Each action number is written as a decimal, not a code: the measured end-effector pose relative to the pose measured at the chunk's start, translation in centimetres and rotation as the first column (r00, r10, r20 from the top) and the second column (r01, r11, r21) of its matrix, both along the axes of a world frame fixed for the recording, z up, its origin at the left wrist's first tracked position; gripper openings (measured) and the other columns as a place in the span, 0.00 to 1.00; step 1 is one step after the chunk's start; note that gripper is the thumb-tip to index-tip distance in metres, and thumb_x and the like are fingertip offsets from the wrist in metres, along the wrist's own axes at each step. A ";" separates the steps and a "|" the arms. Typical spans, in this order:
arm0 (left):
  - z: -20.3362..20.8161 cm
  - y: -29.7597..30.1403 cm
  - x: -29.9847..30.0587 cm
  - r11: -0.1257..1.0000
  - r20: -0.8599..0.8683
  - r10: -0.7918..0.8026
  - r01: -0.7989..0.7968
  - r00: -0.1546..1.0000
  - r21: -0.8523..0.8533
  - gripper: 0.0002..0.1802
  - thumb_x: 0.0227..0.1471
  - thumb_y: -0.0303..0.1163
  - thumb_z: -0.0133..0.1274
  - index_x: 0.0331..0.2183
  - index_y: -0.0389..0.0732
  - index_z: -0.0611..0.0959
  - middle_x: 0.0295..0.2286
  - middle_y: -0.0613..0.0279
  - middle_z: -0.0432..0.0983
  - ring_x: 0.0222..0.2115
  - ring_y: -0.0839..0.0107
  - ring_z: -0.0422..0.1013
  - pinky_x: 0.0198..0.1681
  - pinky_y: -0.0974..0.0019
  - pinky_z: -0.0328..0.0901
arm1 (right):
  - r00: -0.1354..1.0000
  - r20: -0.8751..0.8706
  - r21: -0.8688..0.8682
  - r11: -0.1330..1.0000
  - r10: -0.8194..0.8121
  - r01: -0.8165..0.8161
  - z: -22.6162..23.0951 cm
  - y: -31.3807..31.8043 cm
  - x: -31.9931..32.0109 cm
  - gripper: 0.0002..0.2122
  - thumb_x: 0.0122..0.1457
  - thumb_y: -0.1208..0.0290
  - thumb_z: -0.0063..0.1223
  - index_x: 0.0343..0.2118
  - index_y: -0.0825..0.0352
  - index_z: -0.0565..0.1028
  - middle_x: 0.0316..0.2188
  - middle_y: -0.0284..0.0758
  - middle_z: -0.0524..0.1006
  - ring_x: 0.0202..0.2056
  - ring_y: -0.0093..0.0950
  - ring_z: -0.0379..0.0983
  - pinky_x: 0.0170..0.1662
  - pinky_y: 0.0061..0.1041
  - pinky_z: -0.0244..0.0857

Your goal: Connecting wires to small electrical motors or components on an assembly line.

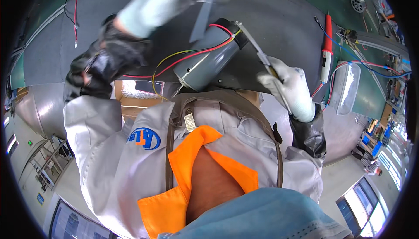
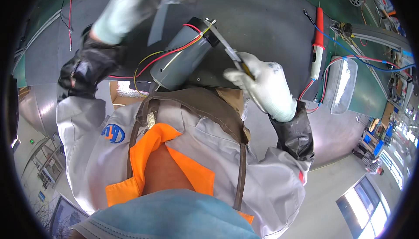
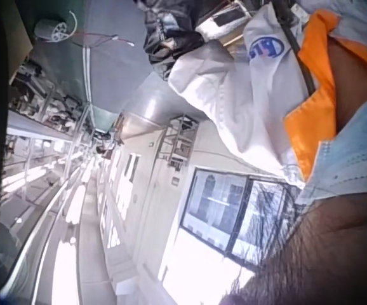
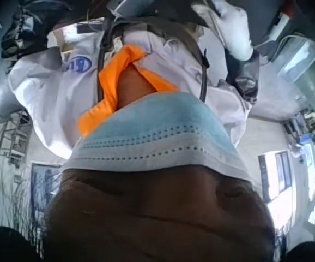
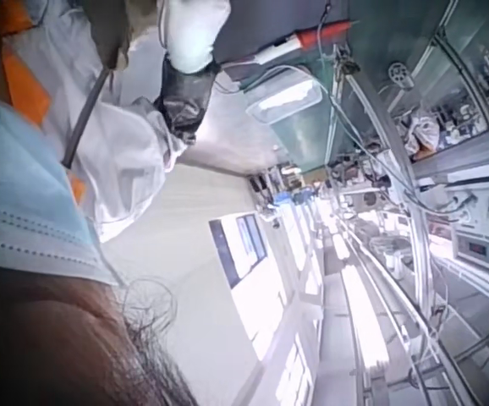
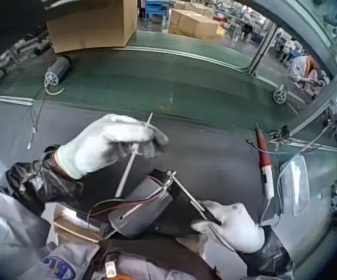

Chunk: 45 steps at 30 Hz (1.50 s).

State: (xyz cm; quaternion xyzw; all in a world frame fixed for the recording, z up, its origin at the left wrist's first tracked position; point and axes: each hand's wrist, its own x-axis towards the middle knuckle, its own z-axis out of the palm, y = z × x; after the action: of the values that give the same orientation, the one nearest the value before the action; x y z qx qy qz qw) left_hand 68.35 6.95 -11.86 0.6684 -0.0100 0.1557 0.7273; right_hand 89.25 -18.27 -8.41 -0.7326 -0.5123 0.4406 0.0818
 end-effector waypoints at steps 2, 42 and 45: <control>0.2 2.7 -1.2 0.896 -0.048 -0.435 0.438 0.899 0.071 0.26 0.58 0.45 0.58 0.44 0.29 0.83 0.42 0.48 0.79 0.42 0.61 0.77 0.46 0.59 0.71 | 0.945 0.200 0.213 0.953 -0.258 0.216 -3.1 -2.4 1.8 0.21 0.60 0.61 0.61 0.54 0.66 0.75 0.27 0.42 0.77 0.27 0.33 0.75 0.34 0.30 0.70; -2.7 -9.3 -0.9 0.709 -0.442 0.158 -0.413 0.883 -0.571 0.23 0.63 0.40 0.54 0.51 0.30 0.77 0.30 0.62 0.74 0.29 0.75 0.71 0.32 0.73 0.65 | 0.862 -0.445 0.063 0.952 -0.241 0.299 -7.1 4.5 6.5 0.14 0.66 0.68 0.53 0.45 0.74 0.80 0.29 0.35 0.80 0.30 0.21 0.76 0.34 0.20 0.71; -2.2 -9.1 1.6 0.788 -0.423 0.233 -0.425 0.876 -0.446 0.20 0.64 0.36 0.53 0.49 0.29 0.78 0.33 0.58 0.77 0.32 0.70 0.73 0.37 0.70 0.67 | 0.945 -0.320 0.496 0.861 0.066 0.108 -8.6 4.0 3.3 0.17 0.66 0.67 0.53 0.51 0.75 0.76 0.29 0.36 0.81 0.30 0.21 0.77 0.34 0.21 0.71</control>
State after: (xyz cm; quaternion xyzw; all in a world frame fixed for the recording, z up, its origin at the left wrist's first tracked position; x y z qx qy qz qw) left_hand 69.94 -2.12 -14.05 0.4511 0.2793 0.1591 0.8326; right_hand 92.53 -14.25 -17.04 -0.6077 -0.5812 0.4042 0.3599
